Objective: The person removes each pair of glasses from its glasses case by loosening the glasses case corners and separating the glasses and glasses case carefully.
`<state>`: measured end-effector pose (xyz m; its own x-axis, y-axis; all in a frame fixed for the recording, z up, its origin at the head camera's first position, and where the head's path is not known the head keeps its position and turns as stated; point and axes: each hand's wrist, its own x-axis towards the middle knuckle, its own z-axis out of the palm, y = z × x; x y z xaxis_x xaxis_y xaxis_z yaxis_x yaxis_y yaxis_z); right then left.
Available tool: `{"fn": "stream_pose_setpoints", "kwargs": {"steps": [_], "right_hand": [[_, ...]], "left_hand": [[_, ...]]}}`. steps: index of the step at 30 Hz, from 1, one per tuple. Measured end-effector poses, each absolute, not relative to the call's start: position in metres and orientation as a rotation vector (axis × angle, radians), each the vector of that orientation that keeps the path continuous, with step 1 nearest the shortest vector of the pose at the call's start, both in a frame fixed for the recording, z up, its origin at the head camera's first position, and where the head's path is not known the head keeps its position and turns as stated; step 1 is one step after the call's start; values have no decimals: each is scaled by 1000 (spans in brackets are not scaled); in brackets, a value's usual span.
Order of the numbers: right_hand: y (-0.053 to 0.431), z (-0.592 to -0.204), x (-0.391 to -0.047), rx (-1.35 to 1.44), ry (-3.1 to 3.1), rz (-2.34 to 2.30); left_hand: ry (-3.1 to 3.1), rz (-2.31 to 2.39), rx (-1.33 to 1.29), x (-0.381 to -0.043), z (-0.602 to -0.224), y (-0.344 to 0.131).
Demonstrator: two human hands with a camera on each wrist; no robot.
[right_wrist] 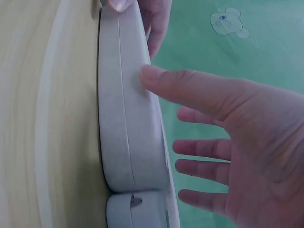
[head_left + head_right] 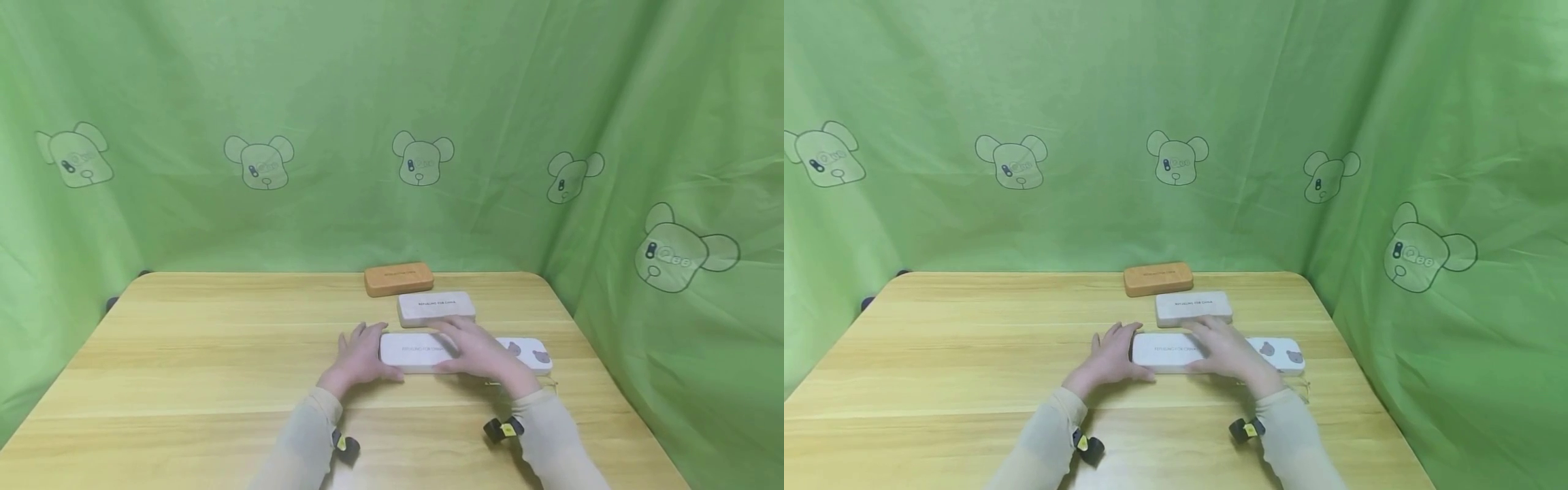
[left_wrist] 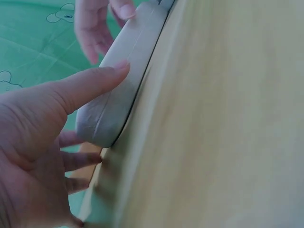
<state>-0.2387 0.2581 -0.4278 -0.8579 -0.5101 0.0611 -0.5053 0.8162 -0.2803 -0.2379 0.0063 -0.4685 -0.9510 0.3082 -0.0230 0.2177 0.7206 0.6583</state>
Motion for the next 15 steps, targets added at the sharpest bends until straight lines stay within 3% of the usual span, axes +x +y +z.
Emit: {"fn": "stream_pose_setpoints", "kwargs": {"steps": [15], "right_hand": [[235, -435, -228, -846, 3013, -384]], "left_hand": [[2794, 1185, 266, -236, -489, 21]]}}
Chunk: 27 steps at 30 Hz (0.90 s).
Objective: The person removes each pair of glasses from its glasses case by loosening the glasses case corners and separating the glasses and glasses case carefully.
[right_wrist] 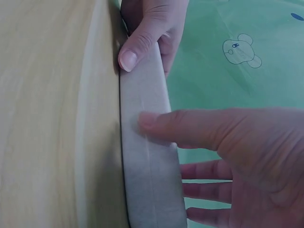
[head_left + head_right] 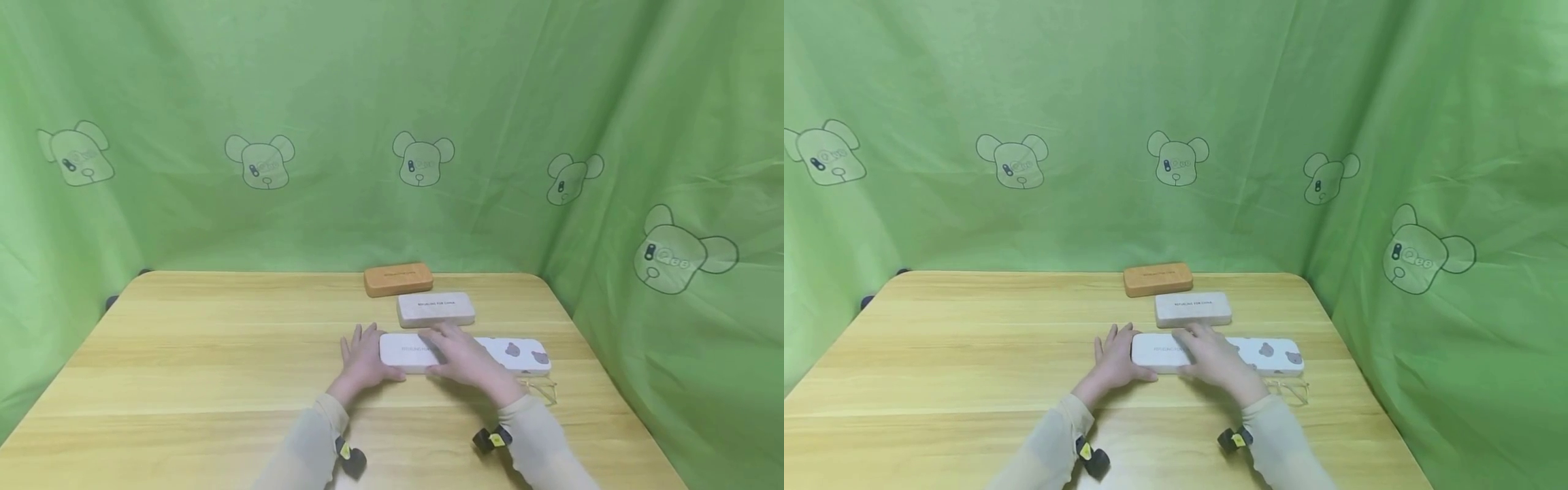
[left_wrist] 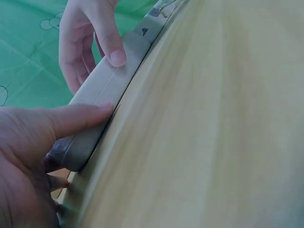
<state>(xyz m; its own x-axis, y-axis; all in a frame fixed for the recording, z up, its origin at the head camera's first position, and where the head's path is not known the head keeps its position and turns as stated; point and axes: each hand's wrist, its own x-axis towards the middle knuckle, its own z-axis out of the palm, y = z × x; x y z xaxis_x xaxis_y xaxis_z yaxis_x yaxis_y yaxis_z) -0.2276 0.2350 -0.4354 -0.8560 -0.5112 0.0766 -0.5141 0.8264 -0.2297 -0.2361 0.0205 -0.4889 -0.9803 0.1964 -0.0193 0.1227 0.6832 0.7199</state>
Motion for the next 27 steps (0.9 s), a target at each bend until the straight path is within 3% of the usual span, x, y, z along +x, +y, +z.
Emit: {"fn": "stream_pose_setpoints", "kwargs": {"steps": [27], "right_hand": [[245, -430, -234, 988, -3014, 469]], "left_hand": [[2837, 1154, 196, -235, -490, 24]]}}
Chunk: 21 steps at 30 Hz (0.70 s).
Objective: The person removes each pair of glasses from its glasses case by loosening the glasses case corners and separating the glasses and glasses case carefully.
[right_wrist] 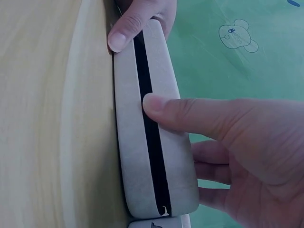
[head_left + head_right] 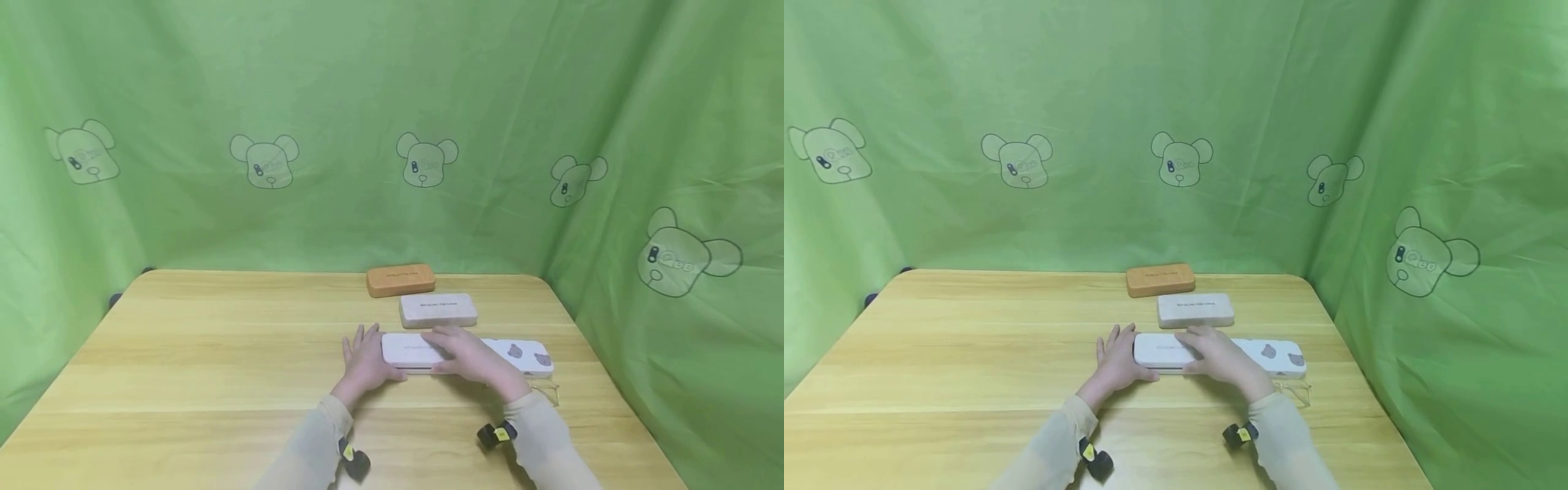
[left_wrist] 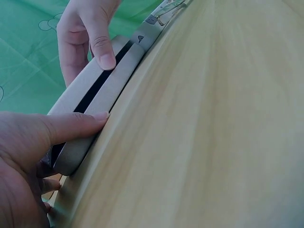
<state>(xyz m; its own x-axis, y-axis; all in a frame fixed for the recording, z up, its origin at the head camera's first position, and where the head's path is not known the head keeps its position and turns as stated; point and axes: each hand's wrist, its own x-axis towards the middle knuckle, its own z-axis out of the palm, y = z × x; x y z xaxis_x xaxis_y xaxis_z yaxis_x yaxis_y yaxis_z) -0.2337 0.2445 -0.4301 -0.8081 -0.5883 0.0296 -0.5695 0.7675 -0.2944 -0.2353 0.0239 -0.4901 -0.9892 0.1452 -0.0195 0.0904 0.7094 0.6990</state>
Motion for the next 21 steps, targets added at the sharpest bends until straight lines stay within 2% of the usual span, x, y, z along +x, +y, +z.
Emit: {"fn": "stream_pose_setpoints", "kwargs": {"steps": [9, 21], "right_hand": [[251, -431, -237, -944, 2840, -452], [254, -425, -239, -800, 2788, -563]], "left_hand": [[2835, 1151, 197, -235, -492, 24], [2813, 1187, 185, -232, -488, 23]]}}
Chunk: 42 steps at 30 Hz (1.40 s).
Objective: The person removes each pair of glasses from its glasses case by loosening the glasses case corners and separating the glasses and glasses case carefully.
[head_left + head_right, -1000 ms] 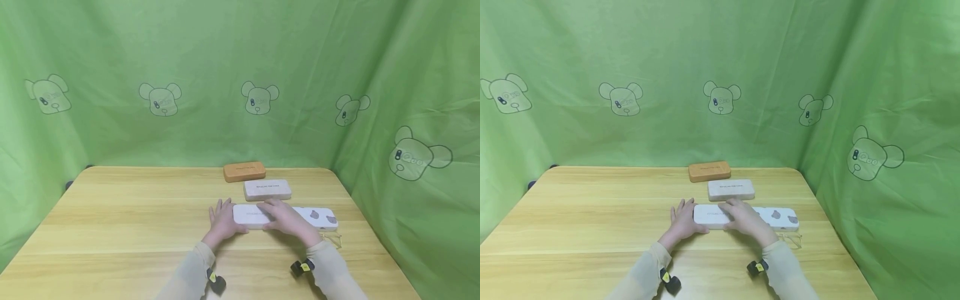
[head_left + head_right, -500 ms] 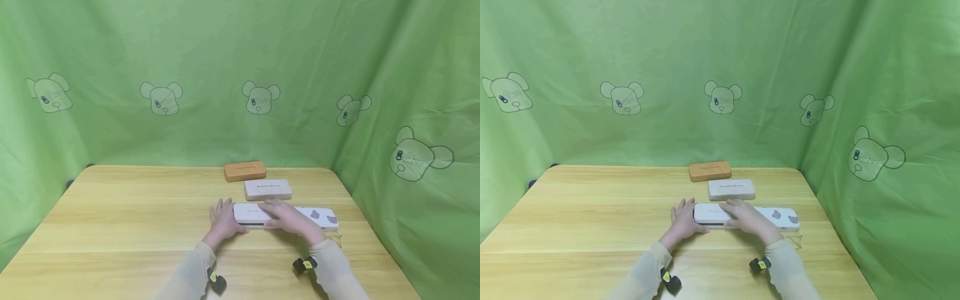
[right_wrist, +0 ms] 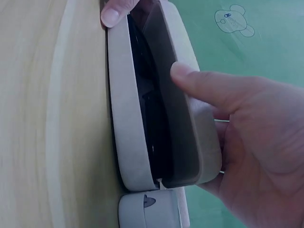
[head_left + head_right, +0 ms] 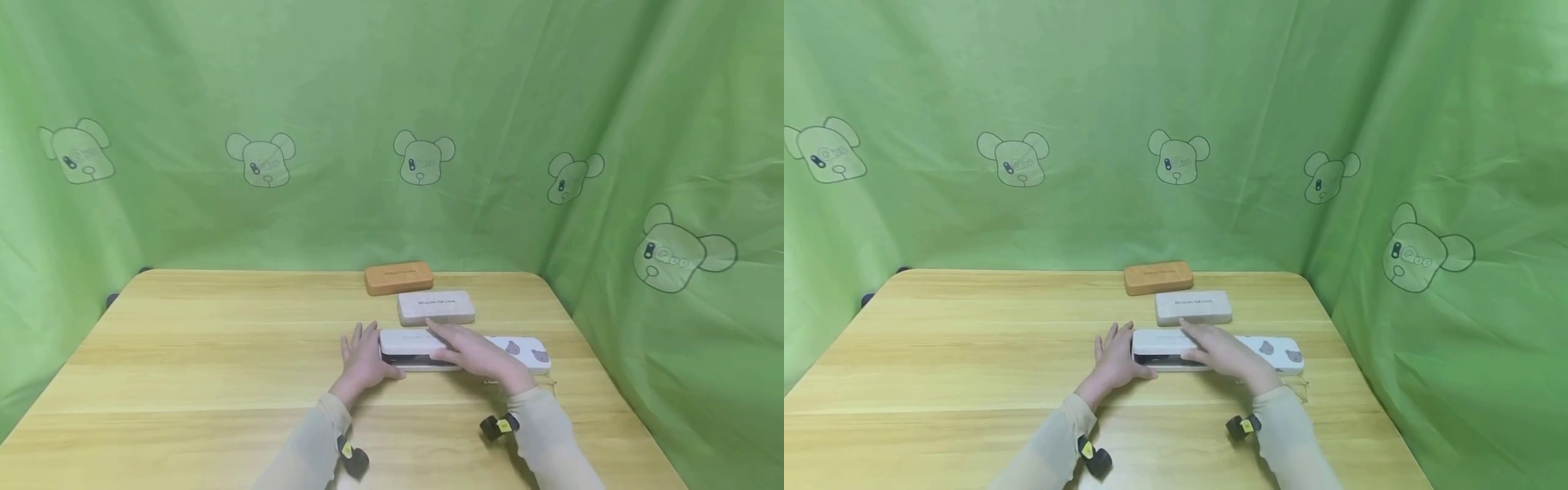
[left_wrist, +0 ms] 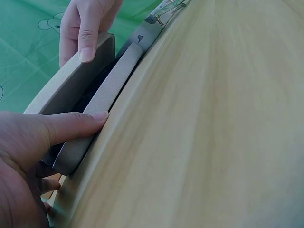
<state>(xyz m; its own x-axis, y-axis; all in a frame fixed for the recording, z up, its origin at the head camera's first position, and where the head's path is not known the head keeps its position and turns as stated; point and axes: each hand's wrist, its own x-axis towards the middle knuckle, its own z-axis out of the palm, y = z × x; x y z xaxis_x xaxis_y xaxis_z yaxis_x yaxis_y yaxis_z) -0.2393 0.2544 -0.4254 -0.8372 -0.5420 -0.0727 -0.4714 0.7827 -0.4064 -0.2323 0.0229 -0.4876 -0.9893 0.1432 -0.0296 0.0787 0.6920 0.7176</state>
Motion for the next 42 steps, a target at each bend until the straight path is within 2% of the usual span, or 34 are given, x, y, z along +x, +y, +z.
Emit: {"fn": "stream_pose_setpoints", "kwargs": {"steps": [15, 27, 42], "right_hand": [[257, -421, -257, -761, 2689, -651], [262, -423, -267, -841, 2675, -807], [257, -429, -263, -833, 2906, -732]], "left_hand": [[2824, 1178, 162, -236, -483, 19], [2851, 1148, 183, -237, -484, 22], [2831, 1144, 181, -235, -489, 23]]}}
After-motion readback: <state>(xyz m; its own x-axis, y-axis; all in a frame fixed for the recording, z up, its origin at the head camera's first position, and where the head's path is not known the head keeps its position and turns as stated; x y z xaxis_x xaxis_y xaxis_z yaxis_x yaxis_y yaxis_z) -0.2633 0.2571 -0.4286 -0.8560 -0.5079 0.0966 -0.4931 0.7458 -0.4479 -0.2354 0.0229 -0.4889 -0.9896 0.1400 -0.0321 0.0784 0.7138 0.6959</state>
